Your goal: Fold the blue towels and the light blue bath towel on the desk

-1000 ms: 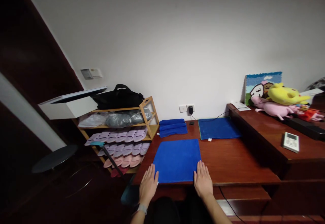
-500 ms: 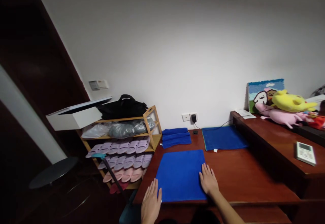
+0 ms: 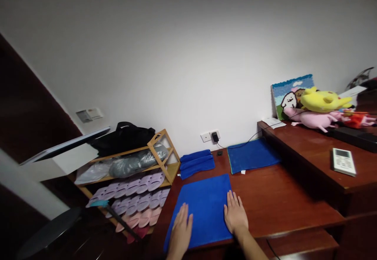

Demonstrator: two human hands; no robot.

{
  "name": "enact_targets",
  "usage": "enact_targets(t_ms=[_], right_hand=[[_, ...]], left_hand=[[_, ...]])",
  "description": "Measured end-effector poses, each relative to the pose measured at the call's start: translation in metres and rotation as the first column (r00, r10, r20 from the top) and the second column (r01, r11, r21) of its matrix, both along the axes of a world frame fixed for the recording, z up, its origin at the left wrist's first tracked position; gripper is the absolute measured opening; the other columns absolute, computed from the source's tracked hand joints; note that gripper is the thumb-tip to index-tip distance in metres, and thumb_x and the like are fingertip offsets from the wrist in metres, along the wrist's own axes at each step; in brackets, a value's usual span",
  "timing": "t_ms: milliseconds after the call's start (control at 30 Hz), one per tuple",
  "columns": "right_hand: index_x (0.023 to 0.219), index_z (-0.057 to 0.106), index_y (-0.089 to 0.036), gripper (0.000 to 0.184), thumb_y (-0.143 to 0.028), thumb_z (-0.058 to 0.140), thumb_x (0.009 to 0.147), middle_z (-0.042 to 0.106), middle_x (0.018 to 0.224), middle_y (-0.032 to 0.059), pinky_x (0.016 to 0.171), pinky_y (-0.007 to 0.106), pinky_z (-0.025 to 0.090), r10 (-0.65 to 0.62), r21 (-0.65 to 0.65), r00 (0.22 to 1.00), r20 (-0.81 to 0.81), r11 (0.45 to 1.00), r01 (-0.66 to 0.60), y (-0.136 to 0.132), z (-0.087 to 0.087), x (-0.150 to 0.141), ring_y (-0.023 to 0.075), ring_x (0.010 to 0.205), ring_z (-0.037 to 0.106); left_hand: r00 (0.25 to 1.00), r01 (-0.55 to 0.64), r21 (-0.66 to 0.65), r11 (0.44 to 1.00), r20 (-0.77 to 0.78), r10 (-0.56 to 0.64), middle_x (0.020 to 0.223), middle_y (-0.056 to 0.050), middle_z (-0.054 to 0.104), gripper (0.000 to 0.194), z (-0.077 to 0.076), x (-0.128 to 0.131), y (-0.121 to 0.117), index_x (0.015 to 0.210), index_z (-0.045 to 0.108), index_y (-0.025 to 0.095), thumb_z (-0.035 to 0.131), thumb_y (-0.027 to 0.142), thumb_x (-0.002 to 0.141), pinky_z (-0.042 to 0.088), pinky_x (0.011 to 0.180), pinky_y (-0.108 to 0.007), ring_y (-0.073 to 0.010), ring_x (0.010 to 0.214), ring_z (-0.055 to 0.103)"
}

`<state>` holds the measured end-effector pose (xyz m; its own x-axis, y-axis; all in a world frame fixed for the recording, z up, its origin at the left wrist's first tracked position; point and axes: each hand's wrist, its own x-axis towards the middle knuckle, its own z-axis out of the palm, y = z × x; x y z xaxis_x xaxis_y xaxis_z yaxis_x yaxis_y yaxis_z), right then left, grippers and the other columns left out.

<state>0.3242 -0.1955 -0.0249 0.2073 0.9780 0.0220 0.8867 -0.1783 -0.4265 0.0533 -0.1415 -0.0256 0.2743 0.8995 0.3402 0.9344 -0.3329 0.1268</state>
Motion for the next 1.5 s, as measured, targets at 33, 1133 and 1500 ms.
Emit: enact_targets(t_ms=[33,1133,1500], right_hand=[[0.16,0.026,-0.01,0.068,-0.042,0.018,0.1,0.022,0.167,0.0067,0.128,0.043,0.011,-0.002,0.003,1.0,-0.005,1.0,0.002,0.0,0.0,0.0,0.0223,0.156,0.016],[0.162,0.019,-0.009,0.066,-0.037,0.014,0.102,0.017,0.17,0.0062,0.127,0.038,0.008,-0.002,-0.086,0.982,0.191,0.996,0.018,0.03,0.014,-0.006,0.0212,0.157,0.013],[0.161,0.018,-0.007,0.066,-0.037,0.015,0.102,0.015,0.17,0.0075,0.127,0.039,0.007,-0.018,-0.109,0.988,0.152,0.993,0.035,0.048,0.009,-0.005,0.0217,0.158,0.01]], left_hand=[[0.996,0.091,-0.02,0.996,0.002,-0.091,0.163,-0.008,0.039,0.061,0.005,0.032,0.0,0.16,0.034,0.018,0.023,0.044,0.105,0.032,0.125,-0.049,-0.0259,0.152,0.033],[0.999,-0.024,-0.203,0.979,-0.029,0.019,0.168,-0.011,0.024,0.076,-0.003,-0.052,0.037,0.161,0.028,0.013,0.017,0.061,0.104,0.023,0.126,-0.047,-0.0262,0.155,0.024],[0.995,-0.038,-0.223,0.974,-0.101,0.016,0.168,-0.01,0.024,0.073,-0.003,-0.058,0.04,0.162,0.025,0.013,0.022,0.059,0.104,0.026,0.126,-0.046,-0.0253,0.155,0.023]])
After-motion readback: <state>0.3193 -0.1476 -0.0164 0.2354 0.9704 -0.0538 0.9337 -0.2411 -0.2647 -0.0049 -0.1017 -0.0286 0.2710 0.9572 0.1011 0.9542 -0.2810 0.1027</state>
